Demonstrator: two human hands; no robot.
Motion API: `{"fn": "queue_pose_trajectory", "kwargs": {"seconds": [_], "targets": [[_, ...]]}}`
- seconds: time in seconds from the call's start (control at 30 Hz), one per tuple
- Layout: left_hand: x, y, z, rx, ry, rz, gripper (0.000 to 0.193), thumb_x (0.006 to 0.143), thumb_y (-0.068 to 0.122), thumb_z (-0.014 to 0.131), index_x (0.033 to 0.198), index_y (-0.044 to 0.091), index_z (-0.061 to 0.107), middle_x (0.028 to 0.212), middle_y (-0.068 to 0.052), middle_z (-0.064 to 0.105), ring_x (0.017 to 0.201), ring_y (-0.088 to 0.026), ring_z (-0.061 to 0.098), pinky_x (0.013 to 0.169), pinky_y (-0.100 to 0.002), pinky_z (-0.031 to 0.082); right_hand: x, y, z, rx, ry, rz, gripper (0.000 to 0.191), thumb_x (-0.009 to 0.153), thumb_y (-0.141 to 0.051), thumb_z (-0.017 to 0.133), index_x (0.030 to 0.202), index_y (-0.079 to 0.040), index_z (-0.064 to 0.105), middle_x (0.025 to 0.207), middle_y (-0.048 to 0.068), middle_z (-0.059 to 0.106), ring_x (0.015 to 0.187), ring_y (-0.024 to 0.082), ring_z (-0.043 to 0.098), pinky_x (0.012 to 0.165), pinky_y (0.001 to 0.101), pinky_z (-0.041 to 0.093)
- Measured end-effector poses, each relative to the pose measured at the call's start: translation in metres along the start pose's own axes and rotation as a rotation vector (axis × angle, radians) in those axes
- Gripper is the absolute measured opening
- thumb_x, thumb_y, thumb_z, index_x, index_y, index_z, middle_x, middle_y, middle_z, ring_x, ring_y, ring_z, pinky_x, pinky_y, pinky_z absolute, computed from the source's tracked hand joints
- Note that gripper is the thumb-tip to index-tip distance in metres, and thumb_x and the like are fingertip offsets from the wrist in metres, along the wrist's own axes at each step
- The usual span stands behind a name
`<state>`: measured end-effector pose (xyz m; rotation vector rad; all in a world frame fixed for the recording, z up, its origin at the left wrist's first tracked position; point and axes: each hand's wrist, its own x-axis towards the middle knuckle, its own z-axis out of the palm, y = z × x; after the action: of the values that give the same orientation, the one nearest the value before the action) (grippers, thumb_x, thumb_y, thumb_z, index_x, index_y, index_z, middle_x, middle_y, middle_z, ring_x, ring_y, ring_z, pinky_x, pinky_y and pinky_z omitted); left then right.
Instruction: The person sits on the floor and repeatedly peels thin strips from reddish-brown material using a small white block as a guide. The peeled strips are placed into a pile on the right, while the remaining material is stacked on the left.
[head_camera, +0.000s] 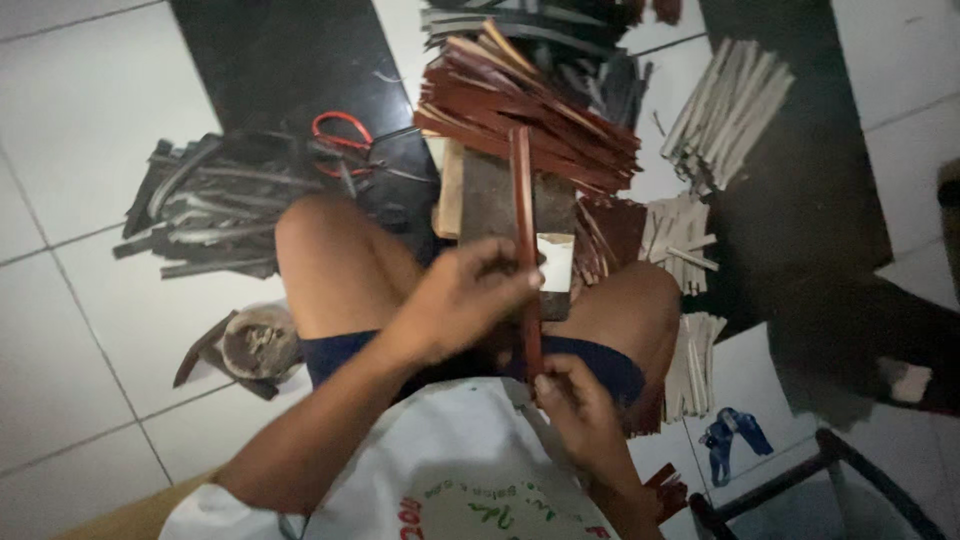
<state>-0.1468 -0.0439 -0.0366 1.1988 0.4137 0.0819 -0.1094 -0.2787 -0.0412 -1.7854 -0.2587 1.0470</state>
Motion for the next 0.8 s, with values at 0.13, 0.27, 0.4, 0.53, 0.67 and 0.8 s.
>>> {"fn": "queue_pose_trajectory", "kwargs": {"seconds": [0.13,0.27,0.4,0.53,0.67,0.8], "targets": [[-0.007,-0.010,0.018,0.007,-0.104,0.009,0.026,0.095,0.016,0.071,0.115,-0.002,0.070,0.099,-0.003,0.074,0.092,-0.008,0.069,0.082,-0.025,0.059,0.010,0.005,-0.003,-0.025,-0.006,-0.121,0.026,0.097,-0.018,0.065,0.118,-0.003,0.063,0.099,0.000,0.065,0.089,0.008,0.059,0.080,0.0254,0.051],[0.001,-0.007,0.027,0.130,-0.038,-0.022,0.024,0.090,0.015,0.076,0.106,-0.002,0.074,0.090,-0.003,0.076,0.080,-0.008,0.070,0.072,-0.025,0.059,0.011,0.012,0.001,0.077,0.137,-0.045,0.022,0.100,-0.017,0.065,0.114,-0.001,0.068,0.089,0.000,0.064,0.078,0.008,0.055,0.070,0.0259,0.047],[0.021,0.012,0.018,0.295,0.078,-0.004,0.022,0.090,0.017,0.078,0.100,-0.001,0.079,0.085,-0.002,0.078,0.074,-0.007,0.068,0.066,-0.025,0.057,0.007,0.019,0.000,0.276,-0.003,-0.041,0.014,0.100,-0.014,0.064,0.102,0.000,0.064,0.085,0.001,0.066,0.078,0.009,0.060,0.071,0.0268,0.051],[0.041,0.035,0.010,0.139,0.155,-0.053,0.022,0.092,0.017,0.077,0.100,-0.003,0.078,0.084,-0.005,0.074,0.071,-0.009,0.064,0.065,-0.027,0.054,-0.001,0.029,-0.011,0.230,-0.070,0.038,0.013,0.099,-0.013,0.064,0.095,-0.001,0.064,0.079,0.003,0.064,0.072,0.011,0.058,0.066,0.0284,0.050],[0.055,0.049,0.017,0.278,0.223,0.061,0.022,0.092,0.017,0.075,0.102,-0.002,0.077,0.087,-0.004,0.078,0.077,-0.009,0.071,0.072,-0.024,0.059,-0.007,0.039,-0.020,0.056,-0.056,0.042,0.016,0.098,-0.017,0.066,0.094,-0.002,0.067,0.081,0.003,0.068,0.075,0.010,0.063,0.068,0.0270,0.053],[0.059,0.046,0.028,0.407,0.237,0.119,0.024,0.095,0.016,0.073,0.110,-0.002,0.077,0.097,-0.009,0.079,0.087,-0.014,0.073,0.080,-0.027,0.058,-0.004,0.043,-0.028,0.062,0.050,-0.075,0.021,0.098,-0.017,0.070,0.107,0.001,0.070,0.084,0.005,0.067,0.075,0.011,0.061,0.067,0.0271,0.051]]}}
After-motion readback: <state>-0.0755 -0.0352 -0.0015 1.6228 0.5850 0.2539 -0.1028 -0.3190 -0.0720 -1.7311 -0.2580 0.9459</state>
